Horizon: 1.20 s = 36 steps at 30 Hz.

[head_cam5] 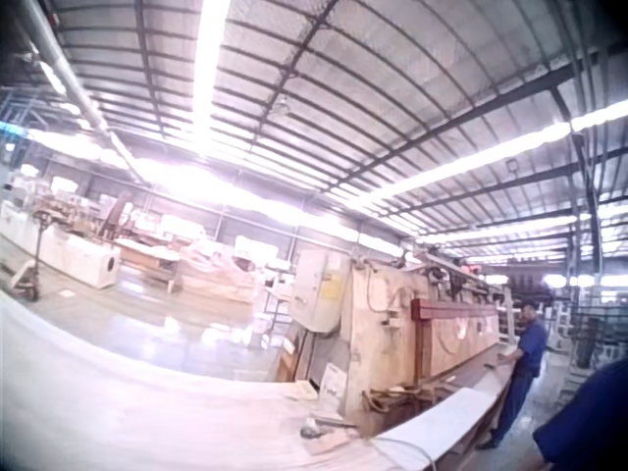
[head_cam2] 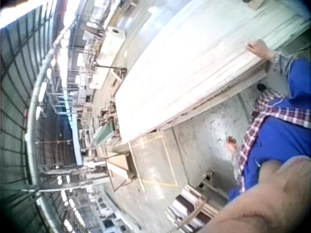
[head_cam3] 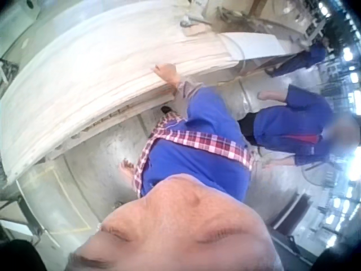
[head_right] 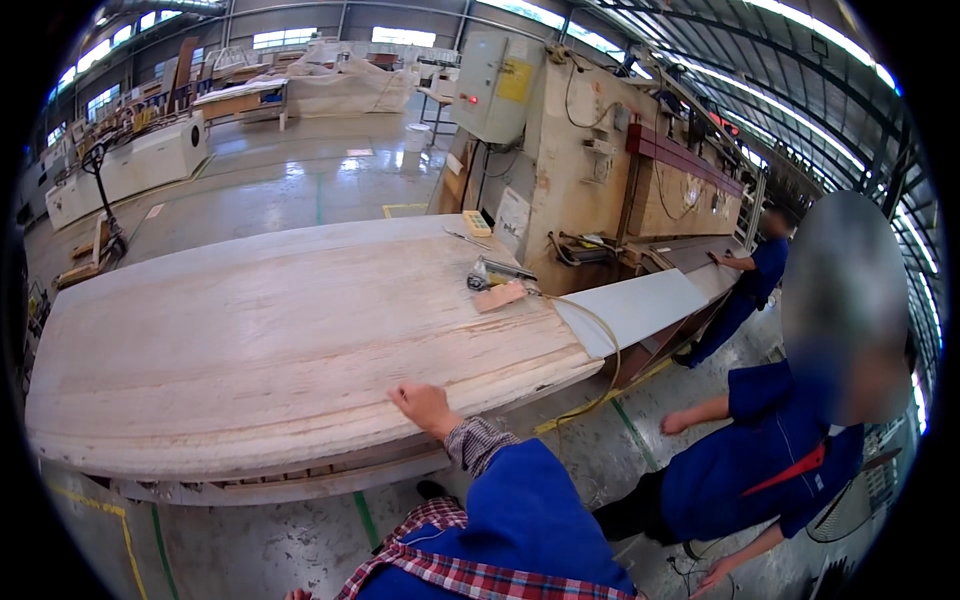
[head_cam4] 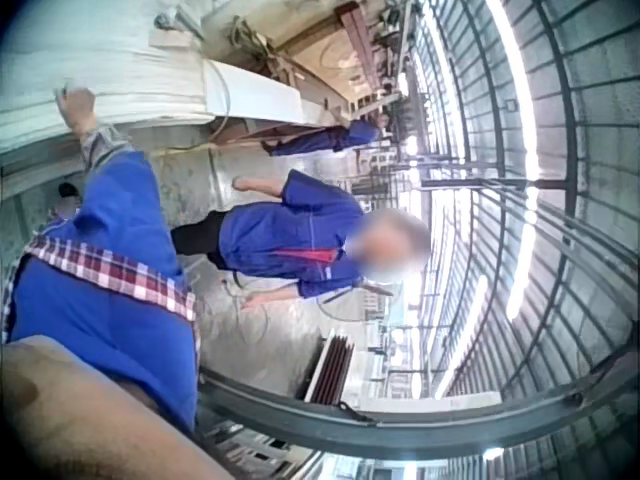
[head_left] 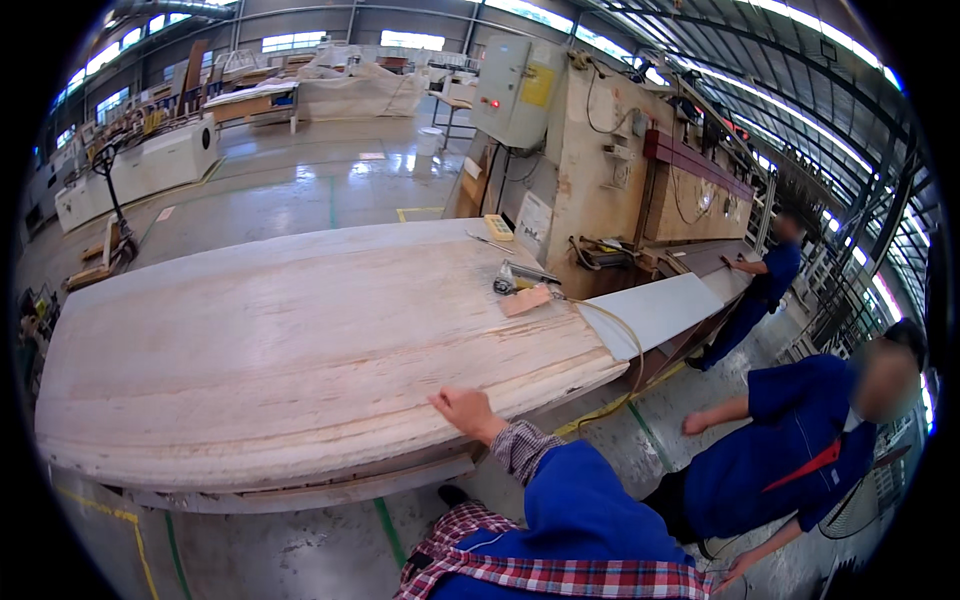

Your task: The person selects long wooden strips from a rack and places them onto a large white board on a workbench. They then use a handheld power tool to fasten the strips to the board, moving along the length of the material. The person handles the strips and the board directly, positioning them for assembly.

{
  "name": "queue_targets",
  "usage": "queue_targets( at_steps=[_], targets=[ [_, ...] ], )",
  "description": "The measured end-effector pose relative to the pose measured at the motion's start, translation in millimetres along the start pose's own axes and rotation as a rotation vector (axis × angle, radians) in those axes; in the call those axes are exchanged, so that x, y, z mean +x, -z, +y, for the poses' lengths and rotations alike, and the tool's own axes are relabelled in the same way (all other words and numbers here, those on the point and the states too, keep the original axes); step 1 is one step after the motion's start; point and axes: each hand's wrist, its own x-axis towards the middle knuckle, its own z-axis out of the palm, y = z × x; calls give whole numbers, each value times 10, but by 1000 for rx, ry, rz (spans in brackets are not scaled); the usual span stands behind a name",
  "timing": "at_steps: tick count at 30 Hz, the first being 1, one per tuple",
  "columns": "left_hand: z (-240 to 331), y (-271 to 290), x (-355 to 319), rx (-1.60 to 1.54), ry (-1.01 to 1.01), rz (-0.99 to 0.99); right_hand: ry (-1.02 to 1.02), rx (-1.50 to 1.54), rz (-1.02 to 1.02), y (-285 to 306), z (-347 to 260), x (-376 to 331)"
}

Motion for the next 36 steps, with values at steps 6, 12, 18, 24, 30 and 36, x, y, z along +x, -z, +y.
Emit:
queue_targets(
  at_steps=[6,12,18,24,30,36],
  targets=[
    [163,-2507,207,83,-46,6,-138,-95,145,445,1713,1124],
    [140,-4145,654,211,-237,789,-247,-31,128,328,3291,2360],
    [-408,-3727,1119,1018,-344,1190,-356,-173,-18,196,4398,3487],
    [-341,-3646,990,1022,-443,1318,-437,-110,4,-500,6066,4217],
    [284,-4324,510,590,-512,1071,-353,-317,-17,-318,6775,3844],
    [251,-4515,618,698,-327,1028,-165,-531,43,108,6682,3481]
  ],
)
